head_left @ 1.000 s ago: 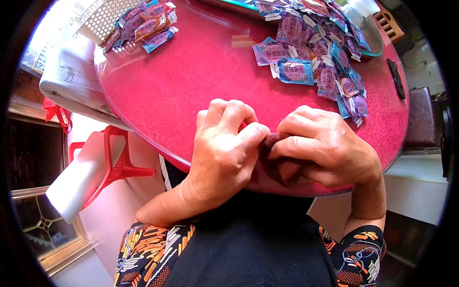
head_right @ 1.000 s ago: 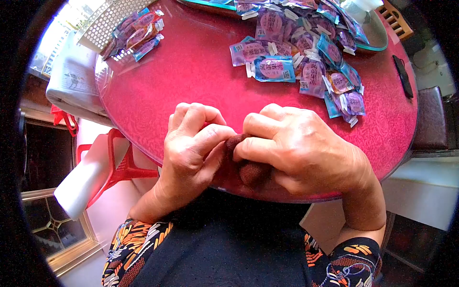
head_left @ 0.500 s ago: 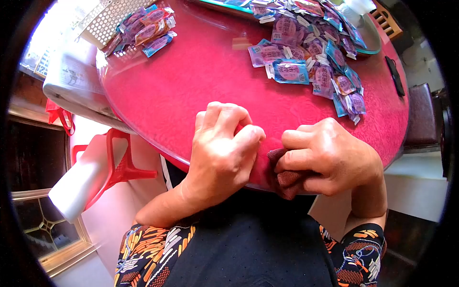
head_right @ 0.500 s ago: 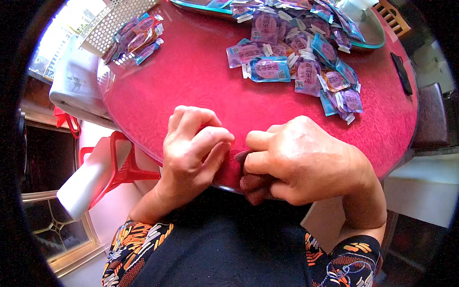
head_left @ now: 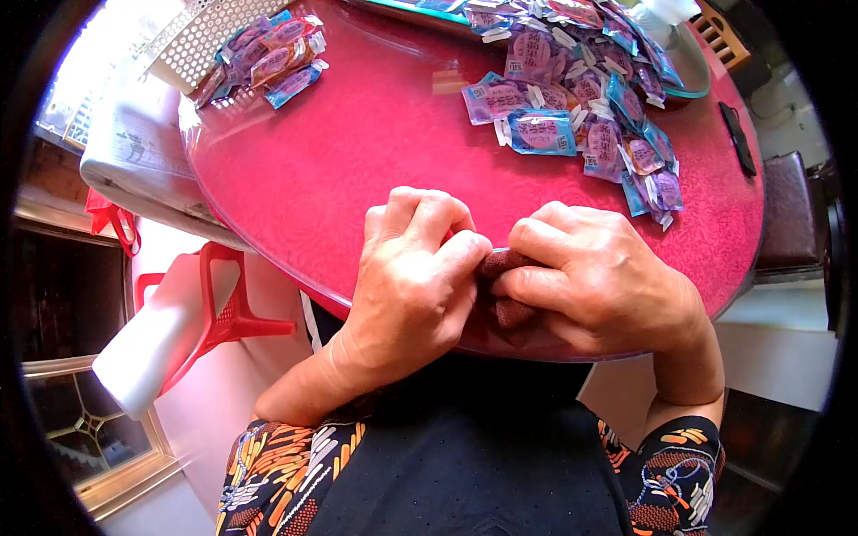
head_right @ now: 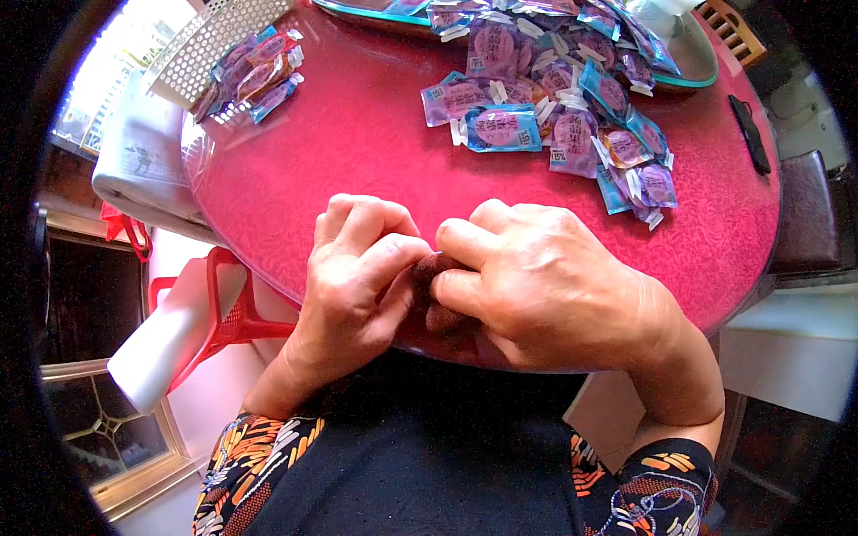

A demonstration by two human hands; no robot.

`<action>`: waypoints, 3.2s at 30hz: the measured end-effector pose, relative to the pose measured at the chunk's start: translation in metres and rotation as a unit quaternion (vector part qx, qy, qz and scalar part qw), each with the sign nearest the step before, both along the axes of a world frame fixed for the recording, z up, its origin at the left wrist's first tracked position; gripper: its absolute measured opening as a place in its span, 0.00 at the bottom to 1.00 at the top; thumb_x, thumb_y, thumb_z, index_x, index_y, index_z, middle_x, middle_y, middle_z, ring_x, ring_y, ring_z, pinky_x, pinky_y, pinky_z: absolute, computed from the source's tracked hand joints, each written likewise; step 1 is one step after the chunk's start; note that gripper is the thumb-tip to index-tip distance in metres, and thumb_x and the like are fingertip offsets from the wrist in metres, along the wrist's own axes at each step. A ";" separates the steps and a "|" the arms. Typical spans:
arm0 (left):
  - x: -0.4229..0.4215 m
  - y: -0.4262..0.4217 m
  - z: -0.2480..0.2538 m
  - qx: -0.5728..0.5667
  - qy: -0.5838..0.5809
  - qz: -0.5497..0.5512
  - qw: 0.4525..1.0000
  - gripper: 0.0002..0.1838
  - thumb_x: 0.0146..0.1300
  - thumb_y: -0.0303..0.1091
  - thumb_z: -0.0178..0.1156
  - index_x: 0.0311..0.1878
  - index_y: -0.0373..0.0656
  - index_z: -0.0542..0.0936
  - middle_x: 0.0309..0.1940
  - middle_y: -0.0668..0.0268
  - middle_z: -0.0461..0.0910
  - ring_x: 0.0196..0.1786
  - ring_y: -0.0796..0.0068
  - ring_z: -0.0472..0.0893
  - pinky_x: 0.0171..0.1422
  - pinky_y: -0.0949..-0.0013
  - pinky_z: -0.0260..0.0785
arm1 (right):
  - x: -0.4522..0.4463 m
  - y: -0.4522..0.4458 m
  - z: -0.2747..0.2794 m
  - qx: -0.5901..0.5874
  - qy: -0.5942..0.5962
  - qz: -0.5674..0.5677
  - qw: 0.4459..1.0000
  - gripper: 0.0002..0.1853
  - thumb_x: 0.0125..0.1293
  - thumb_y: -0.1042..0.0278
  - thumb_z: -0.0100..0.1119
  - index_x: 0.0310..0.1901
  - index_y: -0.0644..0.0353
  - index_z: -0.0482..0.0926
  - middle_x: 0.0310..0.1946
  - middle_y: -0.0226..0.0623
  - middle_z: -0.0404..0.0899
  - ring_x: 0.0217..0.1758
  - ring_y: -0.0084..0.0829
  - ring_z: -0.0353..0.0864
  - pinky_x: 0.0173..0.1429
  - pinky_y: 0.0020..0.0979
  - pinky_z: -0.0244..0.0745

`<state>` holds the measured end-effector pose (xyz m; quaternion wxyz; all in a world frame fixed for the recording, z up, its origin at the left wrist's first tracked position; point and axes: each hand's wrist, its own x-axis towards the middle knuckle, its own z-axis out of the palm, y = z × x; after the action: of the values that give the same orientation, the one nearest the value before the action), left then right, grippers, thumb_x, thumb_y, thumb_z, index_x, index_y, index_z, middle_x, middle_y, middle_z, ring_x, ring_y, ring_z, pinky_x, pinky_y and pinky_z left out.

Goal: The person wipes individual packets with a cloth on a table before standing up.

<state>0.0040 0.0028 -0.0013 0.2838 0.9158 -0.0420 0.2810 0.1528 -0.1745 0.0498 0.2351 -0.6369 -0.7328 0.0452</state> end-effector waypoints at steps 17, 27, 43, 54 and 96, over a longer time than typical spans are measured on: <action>-0.001 0.002 0.003 0.000 0.023 -0.021 0.999 0.15 0.49 0.21 0.73 0.42 0.44 0.89 0.46 0.64 0.82 0.53 0.55 0.78 0.60 0.52 0.69 | 0.001 -0.007 0.008 -0.068 0.005 -0.013 0.998 0.14 0.52 0.58 0.80 0.33 0.54 0.84 0.40 0.38 0.81 0.44 0.45 0.86 0.46 0.46 0.83; -0.001 -0.006 0.004 0.041 0.034 0.009 0.999 0.14 0.48 0.26 0.73 0.41 0.48 0.89 0.44 0.65 0.81 0.53 0.56 0.78 0.59 0.52 0.69 | 0.017 -0.017 0.016 -0.087 0.097 0.015 0.991 0.10 0.50 0.66 0.81 0.34 0.53 0.89 0.31 0.33 0.76 0.36 0.42 0.82 0.37 0.43 0.76; -0.003 -0.005 0.006 0.038 0.034 0.001 0.999 0.13 0.50 0.30 0.77 0.40 0.47 0.87 0.45 0.63 0.80 0.54 0.54 0.78 0.60 0.51 0.68 | 0.032 -0.027 0.016 -0.104 0.004 -0.128 0.986 0.13 0.48 0.74 0.74 0.39 0.52 0.88 0.31 0.35 0.79 0.37 0.44 0.85 0.38 0.45 0.77; -0.002 -0.005 0.002 0.033 0.021 0.008 0.999 0.16 0.50 0.30 0.78 0.44 0.47 0.87 0.45 0.63 0.80 0.53 0.54 0.78 0.59 0.51 0.68 | 0.017 -0.010 0.009 -0.063 -0.013 -0.157 0.986 0.12 0.54 0.67 0.77 0.42 0.50 0.89 0.34 0.36 0.80 0.38 0.45 0.87 0.41 0.47 0.80; 0.000 -0.014 0.001 0.061 0.001 0.094 0.994 0.16 0.60 0.27 0.75 0.51 0.41 0.88 0.44 0.58 0.80 0.50 0.54 0.78 0.57 0.51 0.71 | 0.033 0.005 -0.008 -0.030 -0.154 -0.129 0.979 0.11 0.71 0.57 0.64 0.49 0.51 0.87 0.47 0.44 0.85 0.50 0.47 0.89 0.55 0.49 0.82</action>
<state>0.0038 -0.0112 0.0001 0.2002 0.9315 0.0272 0.3024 0.1859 -0.1697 0.0415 0.1041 -0.7321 -0.6703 -0.0626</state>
